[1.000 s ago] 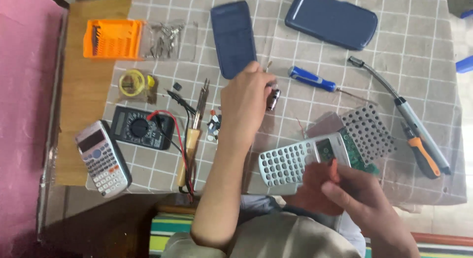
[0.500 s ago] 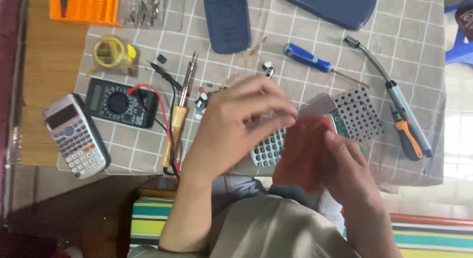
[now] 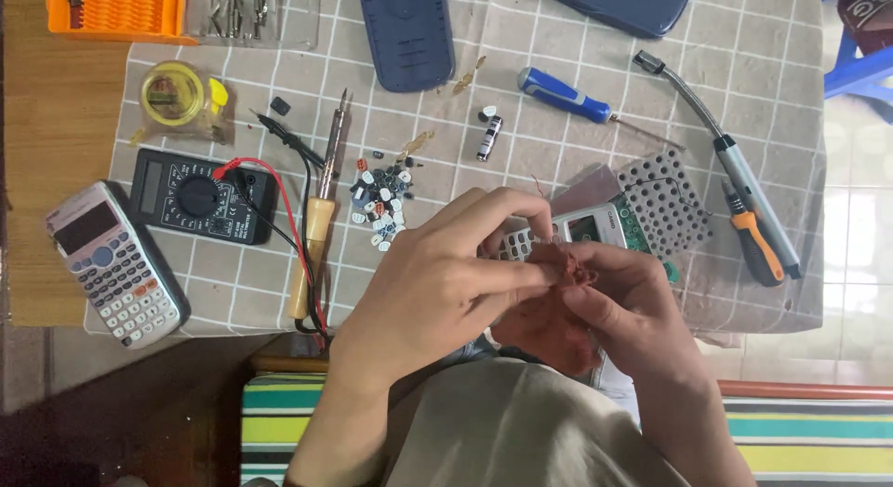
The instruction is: Cleaning the plastic casing of a disassembled calculator using a cloth on a repair bench.
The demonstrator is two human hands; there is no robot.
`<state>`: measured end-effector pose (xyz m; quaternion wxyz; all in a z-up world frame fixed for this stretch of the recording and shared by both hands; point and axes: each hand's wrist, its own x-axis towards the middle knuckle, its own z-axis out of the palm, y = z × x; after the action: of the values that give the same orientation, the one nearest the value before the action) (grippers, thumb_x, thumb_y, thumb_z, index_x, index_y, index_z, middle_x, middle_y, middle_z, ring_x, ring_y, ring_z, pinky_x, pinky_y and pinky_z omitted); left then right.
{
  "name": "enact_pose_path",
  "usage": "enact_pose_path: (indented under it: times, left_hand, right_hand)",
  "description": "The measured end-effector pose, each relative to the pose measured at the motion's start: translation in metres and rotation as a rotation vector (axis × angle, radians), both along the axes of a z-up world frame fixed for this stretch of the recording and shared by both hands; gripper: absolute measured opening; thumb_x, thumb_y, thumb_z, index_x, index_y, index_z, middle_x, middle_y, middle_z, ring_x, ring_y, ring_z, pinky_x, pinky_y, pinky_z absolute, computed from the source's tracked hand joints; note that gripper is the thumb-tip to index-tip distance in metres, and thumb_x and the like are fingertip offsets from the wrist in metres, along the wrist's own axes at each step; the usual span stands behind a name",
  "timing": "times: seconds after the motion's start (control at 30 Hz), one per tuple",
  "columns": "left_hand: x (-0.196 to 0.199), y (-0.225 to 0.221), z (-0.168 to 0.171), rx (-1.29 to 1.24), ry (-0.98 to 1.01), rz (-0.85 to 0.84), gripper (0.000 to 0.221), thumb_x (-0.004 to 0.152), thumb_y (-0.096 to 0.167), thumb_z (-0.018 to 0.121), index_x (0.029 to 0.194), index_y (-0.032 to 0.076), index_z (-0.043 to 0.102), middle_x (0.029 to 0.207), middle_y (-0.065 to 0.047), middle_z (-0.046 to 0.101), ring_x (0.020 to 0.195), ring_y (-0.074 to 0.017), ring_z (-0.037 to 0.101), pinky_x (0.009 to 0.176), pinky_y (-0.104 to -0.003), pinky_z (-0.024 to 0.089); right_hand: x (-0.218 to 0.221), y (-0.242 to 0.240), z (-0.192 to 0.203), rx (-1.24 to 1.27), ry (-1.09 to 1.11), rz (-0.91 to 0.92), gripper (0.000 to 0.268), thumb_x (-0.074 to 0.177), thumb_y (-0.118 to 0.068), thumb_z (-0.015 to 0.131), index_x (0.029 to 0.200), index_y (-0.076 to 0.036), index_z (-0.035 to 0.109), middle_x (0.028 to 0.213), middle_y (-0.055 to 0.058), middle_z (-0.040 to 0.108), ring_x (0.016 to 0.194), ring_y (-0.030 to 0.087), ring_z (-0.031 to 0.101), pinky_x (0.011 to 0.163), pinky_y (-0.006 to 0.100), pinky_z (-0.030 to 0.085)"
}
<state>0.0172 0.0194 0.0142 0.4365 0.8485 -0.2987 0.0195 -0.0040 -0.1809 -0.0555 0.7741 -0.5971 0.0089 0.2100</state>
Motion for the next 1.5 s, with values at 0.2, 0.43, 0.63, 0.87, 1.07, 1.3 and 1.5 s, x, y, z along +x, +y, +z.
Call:
enact_pose_path:
  times: [0.2,0.43,0.63,0.87,1.07,1.3,1.5]
  left_hand:
    - [0.006,0.004,-0.023,-0.228,-0.097,0.002,0.011,0.083,0.008,0.063,0.093,0.002,0.061,0.101,-0.010,0.051,0.068,-0.0155,0.047,0.062,-0.025,0.044]
    - [0.002,0.009,-0.041,-0.135,-0.013,0.204,0.014,0.084,0.006,0.060,0.098,0.003,0.060,0.098,-0.007,0.053,0.079,-0.0168,0.055,0.072,-0.026,0.051]
    - [-0.004,-0.008,-0.045,-0.248,0.094,0.119,0.024,0.087,0.012,0.057,0.110,0.006,0.055,0.102,-0.007,0.057,0.089,-0.0185,0.060,0.078,-0.028,0.052]
    - [-0.006,-0.013,-0.029,-0.394,0.227,0.103,0.024,0.085,0.019,0.056,0.104,0.005,0.057,0.097,-0.008,0.060,0.090,-0.0195,0.062,0.080,-0.029,0.050]
    - [-0.004,-0.014,-0.027,-0.405,0.111,0.111,0.006,0.089,0.005,0.050,0.091,0.002,0.054,0.092,-0.011,0.058,0.086,-0.0217,0.060,0.076,-0.028,0.048]
    - [-0.004,-0.015,-0.027,-0.243,0.023,0.098,0.010,0.088,0.000,0.053,0.097,0.000,0.058,0.096,-0.009,0.055,0.088,-0.0218,0.059,0.079,-0.030,0.049]
    - [-0.006,-0.015,-0.022,-0.231,-0.062,0.165,0.011,0.087,0.003,0.059,0.098,0.003,0.059,0.092,-0.006,0.063,0.082,-0.0217,0.056,0.076,-0.030,0.049]
  right_hand:
    - [0.006,0.012,0.016,-0.210,-0.247,-0.002,0.024,0.084,-0.022,0.052,0.067,-0.005,0.052,0.060,-0.003,0.042,0.058,0.007,0.034,0.054,0.021,0.028]
    - [0.013,0.015,0.013,-0.198,-0.193,-0.116,0.038,0.080,-0.030,0.054,0.057,-0.001,0.056,0.055,0.009,0.058,0.046,0.013,0.054,0.040,0.022,0.039]
    - [0.017,0.014,0.000,-0.171,-0.250,-0.002,0.031,0.083,-0.021,0.049,0.058,-0.004,0.048,0.057,0.002,0.049,0.053,0.010,0.042,0.049,0.024,0.036]
    - [0.013,0.003,-0.005,-0.263,-0.168,0.018,0.024,0.087,-0.014,0.046,0.078,0.001,0.062,0.070,0.002,0.059,0.065,0.009,0.050,0.059,0.023,0.041]
    - [0.012,0.006,0.006,-0.302,-0.047,0.013,0.029,0.086,-0.018,0.037,0.063,-0.005,0.048,0.060,-0.002,0.041,0.056,0.009,0.034,0.051,0.025,0.028]
    - [0.012,0.000,0.003,-0.365,-0.193,0.098,0.038,0.091,-0.023,0.043,0.057,-0.009,0.035,0.060,-0.006,0.027,0.057,0.007,0.023,0.049,0.023,0.021]
    - [0.011,0.001,0.006,-0.471,-0.333,0.044,0.023,0.082,-0.016,0.055,0.094,0.002,0.064,0.087,0.009,0.067,0.077,0.010,0.059,0.066,0.022,0.048]
